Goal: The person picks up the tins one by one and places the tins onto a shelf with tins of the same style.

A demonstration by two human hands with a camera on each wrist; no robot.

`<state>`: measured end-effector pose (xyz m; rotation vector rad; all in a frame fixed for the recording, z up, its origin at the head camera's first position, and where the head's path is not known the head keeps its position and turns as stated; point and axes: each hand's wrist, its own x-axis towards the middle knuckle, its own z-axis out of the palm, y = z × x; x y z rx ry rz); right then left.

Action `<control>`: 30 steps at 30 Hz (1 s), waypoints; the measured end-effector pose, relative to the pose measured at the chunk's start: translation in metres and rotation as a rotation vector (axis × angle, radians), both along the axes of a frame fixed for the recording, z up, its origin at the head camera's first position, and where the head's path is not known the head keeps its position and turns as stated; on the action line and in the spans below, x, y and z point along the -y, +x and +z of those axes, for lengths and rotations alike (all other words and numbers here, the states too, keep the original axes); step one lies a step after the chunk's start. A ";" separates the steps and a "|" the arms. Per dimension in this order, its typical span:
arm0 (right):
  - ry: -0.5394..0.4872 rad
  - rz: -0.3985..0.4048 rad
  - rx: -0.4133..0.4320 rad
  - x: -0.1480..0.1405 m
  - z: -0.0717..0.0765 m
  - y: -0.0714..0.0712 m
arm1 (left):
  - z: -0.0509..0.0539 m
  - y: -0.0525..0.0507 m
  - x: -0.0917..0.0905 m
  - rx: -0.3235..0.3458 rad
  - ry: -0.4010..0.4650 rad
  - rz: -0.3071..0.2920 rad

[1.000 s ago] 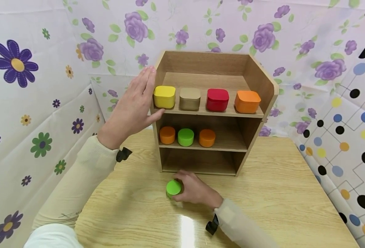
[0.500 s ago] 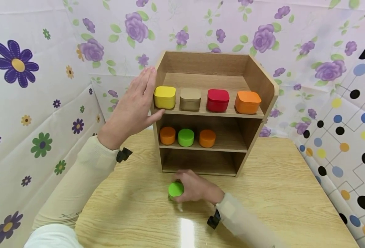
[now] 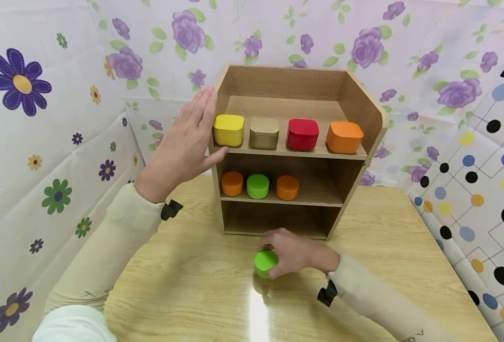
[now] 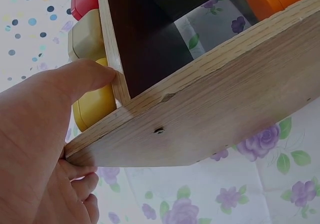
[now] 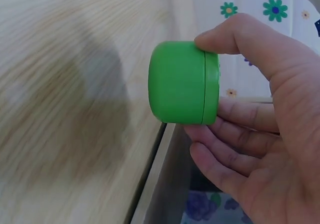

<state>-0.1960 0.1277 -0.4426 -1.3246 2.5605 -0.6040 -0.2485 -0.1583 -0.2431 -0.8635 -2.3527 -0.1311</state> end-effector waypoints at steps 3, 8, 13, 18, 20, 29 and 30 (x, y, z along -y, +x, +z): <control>0.021 0.015 -0.002 -0.013 0.005 -0.001 | 0.002 -0.001 -0.001 -0.004 -0.006 -0.006; 0.043 0.021 0.020 -0.035 0.013 0.000 | 0.004 -0.001 -0.003 0.005 -0.022 0.001; 0.058 0.001 0.020 -0.052 0.030 0.001 | 0.003 0.000 -0.002 0.011 -0.020 0.005; 0.071 -0.034 -0.007 -0.067 0.049 0.002 | 0.000 0.000 0.000 -0.001 -0.015 -0.003; 0.076 -0.051 -0.025 -0.072 0.057 0.001 | 0.000 0.000 0.000 -0.012 -0.016 -0.007; 0.112 -0.106 -0.109 -0.085 0.098 -0.006 | 0.001 0.000 0.001 -0.006 -0.005 -0.007; 0.115 -0.113 -0.113 -0.085 0.102 -0.007 | 0.001 0.000 0.001 -0.004 -0.003 -0.007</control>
